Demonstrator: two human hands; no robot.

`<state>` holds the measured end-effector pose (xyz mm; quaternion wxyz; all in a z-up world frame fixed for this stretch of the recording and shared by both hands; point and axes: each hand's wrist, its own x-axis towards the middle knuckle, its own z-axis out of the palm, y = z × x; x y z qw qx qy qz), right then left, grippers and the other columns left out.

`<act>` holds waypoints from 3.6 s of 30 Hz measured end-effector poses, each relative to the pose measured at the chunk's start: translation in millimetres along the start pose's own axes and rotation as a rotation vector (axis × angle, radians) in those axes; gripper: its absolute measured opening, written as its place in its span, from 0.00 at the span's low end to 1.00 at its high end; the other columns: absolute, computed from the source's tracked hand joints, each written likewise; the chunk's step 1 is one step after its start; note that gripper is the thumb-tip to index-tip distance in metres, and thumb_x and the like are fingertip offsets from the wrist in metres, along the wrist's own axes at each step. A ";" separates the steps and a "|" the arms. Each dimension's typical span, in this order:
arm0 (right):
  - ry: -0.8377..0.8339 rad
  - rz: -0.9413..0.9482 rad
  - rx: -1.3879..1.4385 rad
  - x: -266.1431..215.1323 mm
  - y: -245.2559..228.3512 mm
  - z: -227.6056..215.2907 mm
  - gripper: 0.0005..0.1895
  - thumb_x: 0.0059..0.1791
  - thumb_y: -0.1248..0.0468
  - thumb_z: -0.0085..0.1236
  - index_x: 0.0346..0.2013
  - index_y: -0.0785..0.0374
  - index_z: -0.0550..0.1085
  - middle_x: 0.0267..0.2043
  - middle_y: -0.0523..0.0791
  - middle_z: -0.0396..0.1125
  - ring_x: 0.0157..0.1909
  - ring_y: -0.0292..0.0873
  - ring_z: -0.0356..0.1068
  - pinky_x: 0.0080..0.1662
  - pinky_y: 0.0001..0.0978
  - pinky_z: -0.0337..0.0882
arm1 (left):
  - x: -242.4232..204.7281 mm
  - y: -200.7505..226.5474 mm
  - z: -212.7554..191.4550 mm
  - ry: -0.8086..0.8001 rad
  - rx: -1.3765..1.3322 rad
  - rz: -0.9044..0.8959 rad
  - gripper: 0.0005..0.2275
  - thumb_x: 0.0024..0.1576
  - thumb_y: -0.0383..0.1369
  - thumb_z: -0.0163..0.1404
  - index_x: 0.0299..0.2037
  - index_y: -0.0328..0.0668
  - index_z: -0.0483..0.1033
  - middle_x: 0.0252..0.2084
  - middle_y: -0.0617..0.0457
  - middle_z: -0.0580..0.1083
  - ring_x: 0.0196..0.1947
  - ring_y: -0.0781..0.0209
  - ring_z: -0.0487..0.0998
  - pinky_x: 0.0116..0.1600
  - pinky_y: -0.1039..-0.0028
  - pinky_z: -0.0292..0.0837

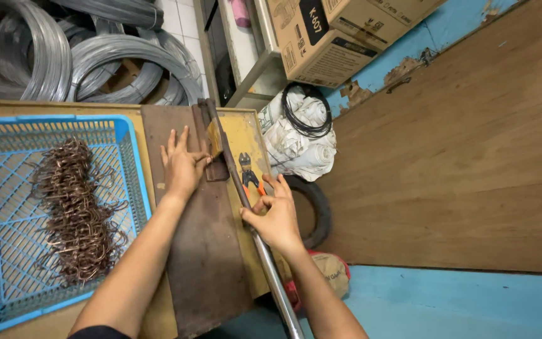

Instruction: Sort small metal wire pieces between baskets and cut wire using bolt cutters at a workbench

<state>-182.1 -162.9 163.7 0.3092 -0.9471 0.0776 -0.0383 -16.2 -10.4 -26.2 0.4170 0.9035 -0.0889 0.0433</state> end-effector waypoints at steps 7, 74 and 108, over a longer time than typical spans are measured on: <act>0.018 0.001 -0.039 3.8 6.1 -4.8 0.12 0.33 0.53 0.73 0.17 0.56 0.80 0.65 0.53 0.65 0.73 0.67 0.51 0.71 0.55 0.50 | -21.7 24.0 -29.0 -0.025 0.137 0.099 0.04 0.50 0.42 0.63 0.34 0.63 0.86 0.76 0.47 0.58 0.77 0.34 0.48 0.70 0.34 0.48; 0.005 -0.632 0.188 -6.8 -90.2 249.3 0.03 0.47 0.63 0.64 0.35 0.53 0.81 0.32 0.44 0.75 0.38 0.50 0.76 0.42 0.38 0.76 | -181.3 -131.3 -216.1 0.141 -0.103 -0.212 0.05 0.51 0.36 0.64 0.36 0.56 0.87 0.66 0.37 0.69 0.64 0.27 0.67 0.68 0.45 0.60; -0.373 -1.372 -0.287 -31.7 -283.8 370.8 0.08 0.48 0.60 0.56 0.38 0.48 0.81 0.39 0.44 0.69 0.46 0.50 0.69 0.44 0.40 0.67 | -282.1 -185.7 -395.7 0.029 0.358 -0.486 0.27 0.52 0.42 0.59 0.63 0.48 0.74 0.69 0.48 0.69 0.70 0.45 0.66 0.63 0.46 0.68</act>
